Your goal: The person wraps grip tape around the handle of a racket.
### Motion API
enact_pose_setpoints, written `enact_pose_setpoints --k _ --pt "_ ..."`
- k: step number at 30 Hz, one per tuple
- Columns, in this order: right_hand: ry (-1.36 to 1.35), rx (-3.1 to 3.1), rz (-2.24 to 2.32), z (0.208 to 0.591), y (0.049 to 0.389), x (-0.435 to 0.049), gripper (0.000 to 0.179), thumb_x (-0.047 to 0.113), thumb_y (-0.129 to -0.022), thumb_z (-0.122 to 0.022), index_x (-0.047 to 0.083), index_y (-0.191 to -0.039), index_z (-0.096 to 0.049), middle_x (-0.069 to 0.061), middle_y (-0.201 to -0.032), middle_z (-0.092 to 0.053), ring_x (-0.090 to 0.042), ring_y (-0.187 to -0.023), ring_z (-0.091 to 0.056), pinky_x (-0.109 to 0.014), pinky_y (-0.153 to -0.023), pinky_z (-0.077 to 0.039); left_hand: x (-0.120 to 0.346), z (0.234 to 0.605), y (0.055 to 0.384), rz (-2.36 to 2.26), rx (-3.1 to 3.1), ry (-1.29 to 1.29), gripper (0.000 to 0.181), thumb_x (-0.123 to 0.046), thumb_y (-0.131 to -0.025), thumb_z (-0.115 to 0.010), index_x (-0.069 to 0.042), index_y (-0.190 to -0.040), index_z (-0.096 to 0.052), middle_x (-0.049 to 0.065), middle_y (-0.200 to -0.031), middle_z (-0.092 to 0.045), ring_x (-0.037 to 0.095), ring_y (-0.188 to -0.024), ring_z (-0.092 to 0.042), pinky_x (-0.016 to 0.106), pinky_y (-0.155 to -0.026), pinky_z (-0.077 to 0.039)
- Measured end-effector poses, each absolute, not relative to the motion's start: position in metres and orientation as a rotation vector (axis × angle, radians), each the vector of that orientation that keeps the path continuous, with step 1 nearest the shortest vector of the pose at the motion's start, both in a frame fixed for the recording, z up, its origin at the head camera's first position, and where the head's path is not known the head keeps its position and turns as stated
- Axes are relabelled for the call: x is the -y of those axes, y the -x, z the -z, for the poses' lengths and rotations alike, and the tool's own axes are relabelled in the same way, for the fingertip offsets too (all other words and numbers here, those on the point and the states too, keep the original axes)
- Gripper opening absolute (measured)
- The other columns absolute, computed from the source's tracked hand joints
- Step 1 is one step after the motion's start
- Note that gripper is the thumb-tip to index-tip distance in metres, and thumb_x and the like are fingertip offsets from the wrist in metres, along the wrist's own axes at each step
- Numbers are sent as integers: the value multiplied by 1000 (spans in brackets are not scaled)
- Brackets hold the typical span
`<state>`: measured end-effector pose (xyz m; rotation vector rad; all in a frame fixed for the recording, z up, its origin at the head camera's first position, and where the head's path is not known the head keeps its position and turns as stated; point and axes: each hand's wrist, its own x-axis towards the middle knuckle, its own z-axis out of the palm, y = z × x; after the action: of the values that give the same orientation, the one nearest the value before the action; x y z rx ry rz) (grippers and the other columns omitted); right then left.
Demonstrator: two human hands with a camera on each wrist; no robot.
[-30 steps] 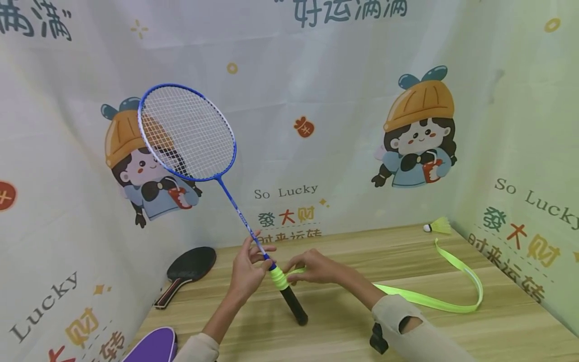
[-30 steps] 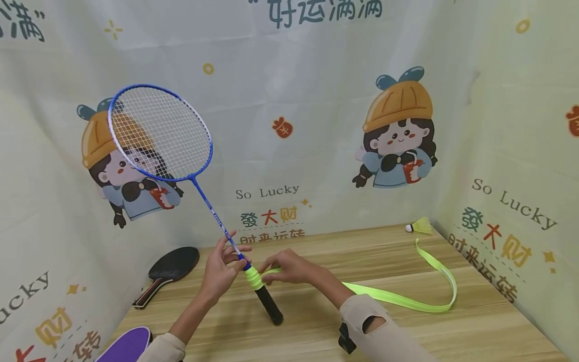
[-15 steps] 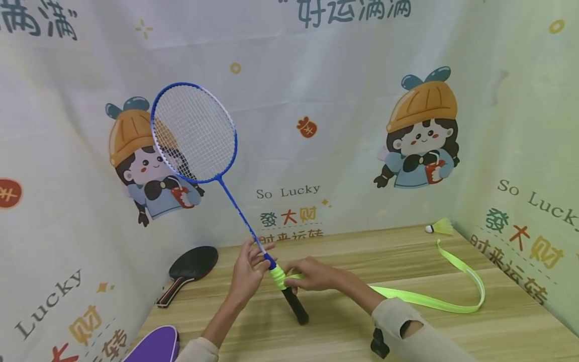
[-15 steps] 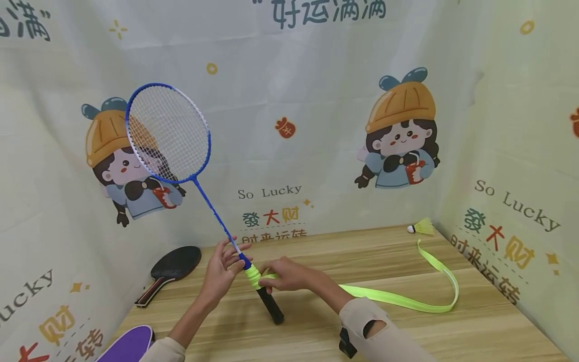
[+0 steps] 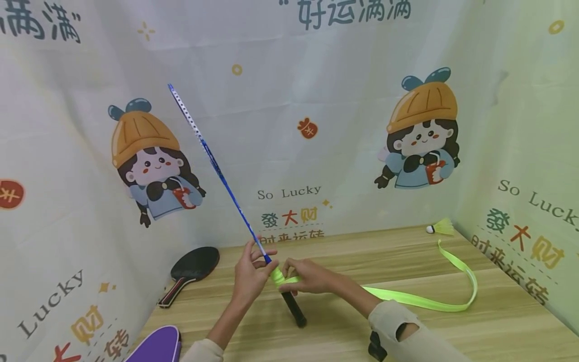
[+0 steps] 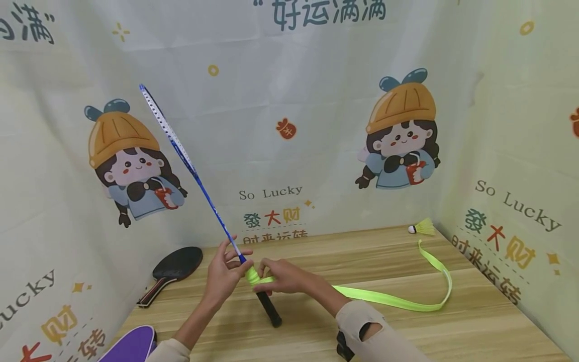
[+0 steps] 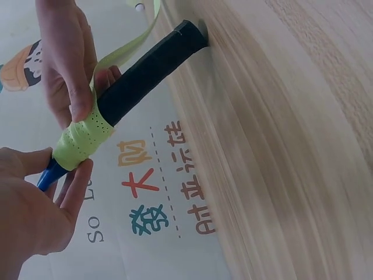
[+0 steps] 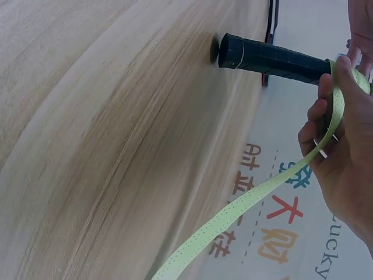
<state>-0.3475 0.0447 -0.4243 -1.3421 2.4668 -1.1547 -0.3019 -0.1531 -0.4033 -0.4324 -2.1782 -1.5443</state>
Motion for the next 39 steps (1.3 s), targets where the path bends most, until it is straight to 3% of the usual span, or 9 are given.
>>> enact_pose_setpoints --k 9,13,20,29,35,39 --pt "1462 -2426 1125 420 353 -58 20 14 -100 -70 6 -118 -66 2 -78 -76 -22 -76 -77 -18 -64 -51 159 406 307 1621 2167 430 82 9 -88 -78 -13 -157 -40 18 -118 -75 31 -87 -77 22 -67 -59" --pt "1520 -2435 1073 416 353 -59 21 15 -100 -70 5 -119 -70 0 -79 -78 -24 -78 -77 -18 -68 -54 162 404 306 1664 2187 451 85 10 -89 -76 -15 -159 -37 21 -122 -72 34 -92 -76 24 -67 -59" --pt "1570 -2442 1007 417 353 -54 22 16 -100 -70 5 -119 -72 0 -80 -78 -24 -76 -77 -16 -60 -46 166 406 304 1727 2196 490 87 13 -91 -71 -16 -163 -31 24 -128 -69 39 -100 -74 20 -70 -57" --pt "1562 -2471 939 421 355 -50 23 21 -102 -67 8 -120 -74 10 -74 -74 -26 -75 -76 -15 -59 -45 168 405 306 1819 2205 525 87 14 -95 -65 -18 -165 -24 24 -133 -65 44 -107 -71 22 -84 -58" --pt "1542 -2473 939 421 355 -49 20 21 -102 -68 9 -117 -74 9 -73 -74 -28 -74 -75 -16 -58 -45 169 405 305 1873 2189 556 87 15 -96 -62 -19 -165 -22 27 -136 -62 49 -109 -69 24 -85 -58" --pt "1543 -2467 953 422 355 -48 19 20 -102 -68 7 -116 -71 7 -73 -74 -30 -73 -75 -15 -58 -44 168 407 304 1870 2179 552 74 15 -97 -60 -11 -159 -27 26 -137 -62 45 -110 -70 26 -84 -59"
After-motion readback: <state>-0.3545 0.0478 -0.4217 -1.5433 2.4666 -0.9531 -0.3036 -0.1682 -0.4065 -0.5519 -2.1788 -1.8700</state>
